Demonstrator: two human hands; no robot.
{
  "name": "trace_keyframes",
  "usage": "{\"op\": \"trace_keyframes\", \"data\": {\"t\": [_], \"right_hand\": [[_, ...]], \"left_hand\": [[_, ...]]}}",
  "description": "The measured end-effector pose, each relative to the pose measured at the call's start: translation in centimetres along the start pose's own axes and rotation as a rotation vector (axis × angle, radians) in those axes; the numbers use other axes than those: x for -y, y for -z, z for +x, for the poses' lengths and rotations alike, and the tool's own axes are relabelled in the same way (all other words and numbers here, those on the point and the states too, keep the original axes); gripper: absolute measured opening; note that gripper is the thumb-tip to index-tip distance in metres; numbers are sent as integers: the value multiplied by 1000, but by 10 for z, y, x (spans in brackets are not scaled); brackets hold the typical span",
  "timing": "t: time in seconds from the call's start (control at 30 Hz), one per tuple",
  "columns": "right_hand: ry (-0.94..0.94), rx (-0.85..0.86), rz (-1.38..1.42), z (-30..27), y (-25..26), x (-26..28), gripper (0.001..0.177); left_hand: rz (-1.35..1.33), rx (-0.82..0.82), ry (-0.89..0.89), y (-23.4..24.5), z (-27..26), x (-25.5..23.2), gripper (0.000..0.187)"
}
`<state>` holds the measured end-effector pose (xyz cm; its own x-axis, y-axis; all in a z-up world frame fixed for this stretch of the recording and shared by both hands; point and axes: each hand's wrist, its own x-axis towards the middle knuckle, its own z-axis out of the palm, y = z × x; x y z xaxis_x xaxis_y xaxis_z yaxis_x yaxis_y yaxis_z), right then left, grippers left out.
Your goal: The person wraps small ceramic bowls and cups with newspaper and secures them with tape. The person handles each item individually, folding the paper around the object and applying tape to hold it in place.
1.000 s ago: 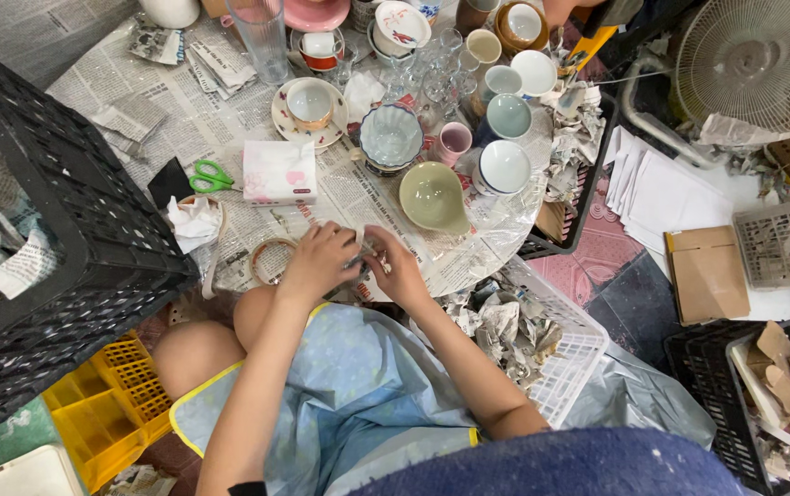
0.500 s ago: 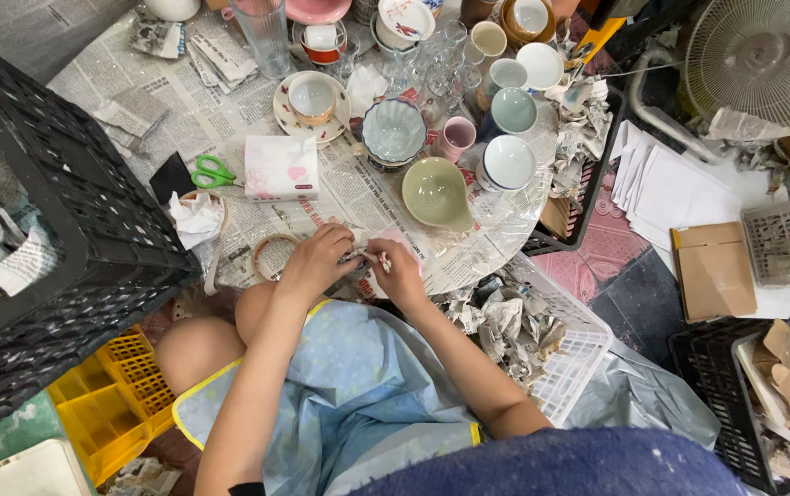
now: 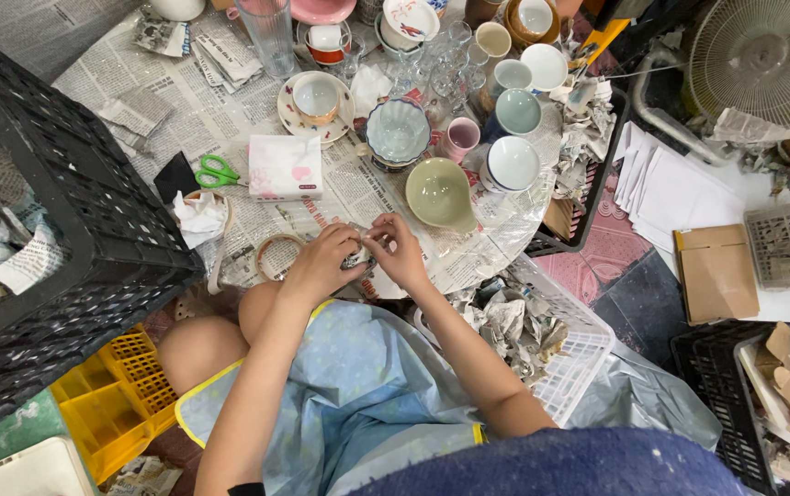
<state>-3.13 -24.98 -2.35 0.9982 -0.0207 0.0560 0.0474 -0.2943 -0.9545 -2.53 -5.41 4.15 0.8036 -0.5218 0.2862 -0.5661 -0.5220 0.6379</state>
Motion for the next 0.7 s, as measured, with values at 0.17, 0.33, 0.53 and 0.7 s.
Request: {"op": "trace_keyframes", "data": {"t": [0.17, 0.33, 0.53, 0.7], "right_hand": [[-51, 23, -61, 20, 4, -27, 47], [-393, 237, 264, 21, 3, -58, 34], [-491, 191, 343, 16, 0, -73, 31], [-206, 50, 62, -10, 10, -52, 38]], "left_hand": [[-81, 44, 157, -8, -3, 8, 41], [-242, -76, 283, -12, -1, 16, 86], [-109, 174, 449, -11, -5, 13, 97], [-23, 126, 199, -17, -4, 9, 89]]}}
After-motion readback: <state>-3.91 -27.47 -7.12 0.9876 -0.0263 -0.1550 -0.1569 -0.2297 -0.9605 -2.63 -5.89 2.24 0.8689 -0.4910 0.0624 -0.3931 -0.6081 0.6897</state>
